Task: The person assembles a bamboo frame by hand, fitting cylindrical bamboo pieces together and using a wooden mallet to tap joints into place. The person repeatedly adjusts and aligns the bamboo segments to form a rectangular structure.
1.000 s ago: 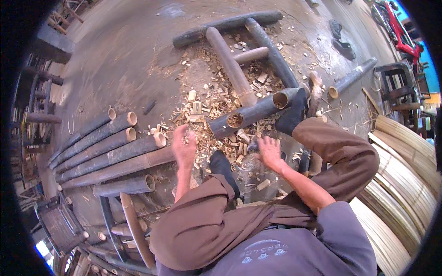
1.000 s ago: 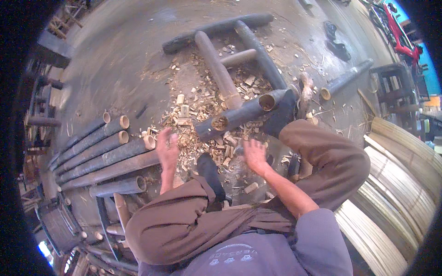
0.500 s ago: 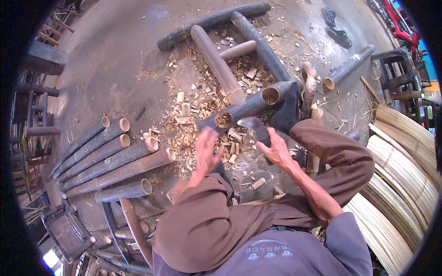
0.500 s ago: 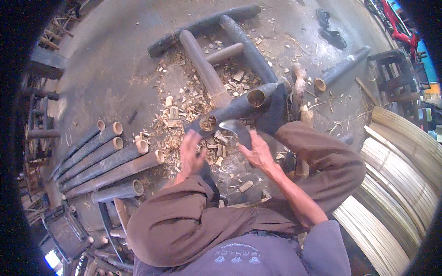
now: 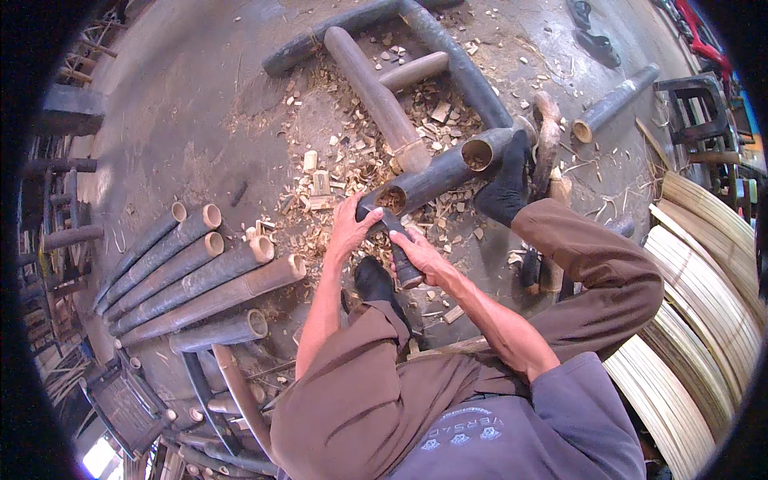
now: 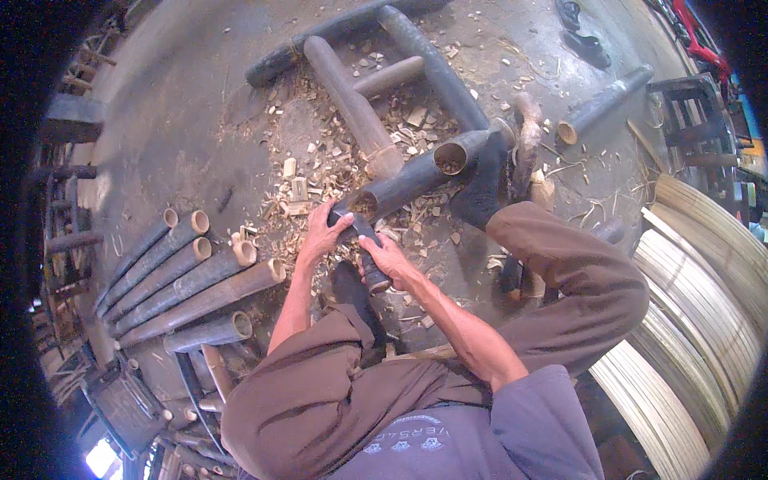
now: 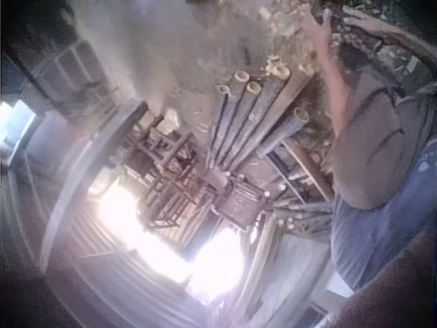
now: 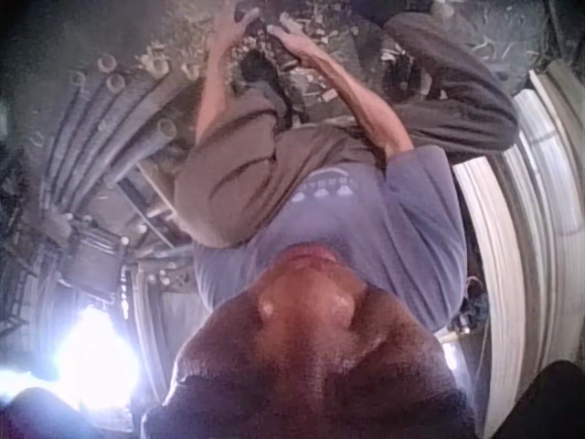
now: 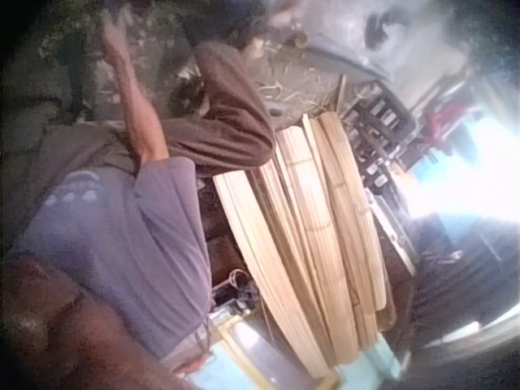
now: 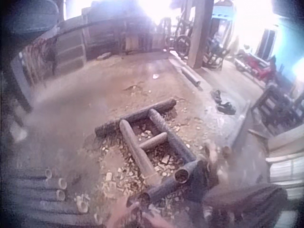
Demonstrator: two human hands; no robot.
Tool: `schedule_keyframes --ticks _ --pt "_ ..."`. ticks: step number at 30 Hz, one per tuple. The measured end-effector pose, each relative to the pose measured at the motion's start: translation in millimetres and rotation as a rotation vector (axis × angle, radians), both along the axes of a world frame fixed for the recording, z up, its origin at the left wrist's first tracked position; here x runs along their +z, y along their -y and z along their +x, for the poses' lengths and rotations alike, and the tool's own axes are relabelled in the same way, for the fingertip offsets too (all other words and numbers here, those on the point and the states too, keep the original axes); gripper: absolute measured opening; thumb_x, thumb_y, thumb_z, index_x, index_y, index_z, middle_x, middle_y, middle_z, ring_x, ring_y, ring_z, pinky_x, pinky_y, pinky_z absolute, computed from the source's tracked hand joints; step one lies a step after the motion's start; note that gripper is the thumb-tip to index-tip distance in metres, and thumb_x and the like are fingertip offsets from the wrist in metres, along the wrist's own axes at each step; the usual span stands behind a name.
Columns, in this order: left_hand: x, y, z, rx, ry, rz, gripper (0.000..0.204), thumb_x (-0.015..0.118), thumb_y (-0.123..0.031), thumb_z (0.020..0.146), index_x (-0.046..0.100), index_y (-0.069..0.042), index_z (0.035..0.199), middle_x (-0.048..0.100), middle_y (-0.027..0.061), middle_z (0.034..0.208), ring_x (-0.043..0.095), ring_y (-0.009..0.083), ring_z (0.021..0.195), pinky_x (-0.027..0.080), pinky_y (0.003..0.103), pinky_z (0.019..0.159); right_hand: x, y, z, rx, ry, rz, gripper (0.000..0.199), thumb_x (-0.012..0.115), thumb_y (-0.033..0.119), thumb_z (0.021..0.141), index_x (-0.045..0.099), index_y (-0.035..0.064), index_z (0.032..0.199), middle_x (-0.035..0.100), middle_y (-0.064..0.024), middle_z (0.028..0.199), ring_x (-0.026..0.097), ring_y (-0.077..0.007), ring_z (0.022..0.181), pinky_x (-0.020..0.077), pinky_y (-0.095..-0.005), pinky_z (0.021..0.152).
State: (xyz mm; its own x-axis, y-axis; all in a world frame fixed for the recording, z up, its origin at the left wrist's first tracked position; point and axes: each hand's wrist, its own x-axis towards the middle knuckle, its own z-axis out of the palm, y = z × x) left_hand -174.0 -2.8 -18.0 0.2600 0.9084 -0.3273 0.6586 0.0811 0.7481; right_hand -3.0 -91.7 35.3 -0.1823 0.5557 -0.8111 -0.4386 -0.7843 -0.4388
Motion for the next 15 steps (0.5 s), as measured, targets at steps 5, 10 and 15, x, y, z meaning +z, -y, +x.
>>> schedule_keyframes --ticks 5,10,15 --pt "15 -7 7 0.078 -0.062 0.078 0.064 0.075 -0.053 0.075 0.065 -0.002 0.112 0.064 0.0179 0.109 0.059 0.0320 0.104 0.046 0.042 0.092 -5 -3 -18 -0.106 0.050 -0.002 0.034 0.059 0.033 0.096 0.044 0.0076 0.113 0.057 -0.0073 0.070 0.058 -0.0181 0.051 0.0511 -0.0349 0.044" --pt "7 -11 12 0.112 -0.154 0.097 0.057 0.075 -0.052 0.074 0.066 -0.003 0.101 0.066 0.0160 0.103 0.061 0.0327 0.097 0.047 0.044 0.085 -28 -6 -52 -0.236 0.263 0.072 0.035 0.060 0.033 0.095 0.043 0.0074 0.112 0.057 -0.0079 0.067 0.057 -0.0183 0.048 0.0489 -0.0352 0.041" --pt "13 -24 30 0.098 -0.180 0.093 0.056 0.075 -0.051 0.074 0.066 -0.003 0.102 0.067 0.0152 0.102 0.063 0.0323 0.097 0.048 0.043 0.086 -74 -12 -80 -0.286 0.960 0.343 0.035 0.060 0.034 0.095 0.043 0.0069 0.110 0.058 -0.0079 0.074 0.056 -0.0158 0.051 0.0503 -0.0358 0.045"
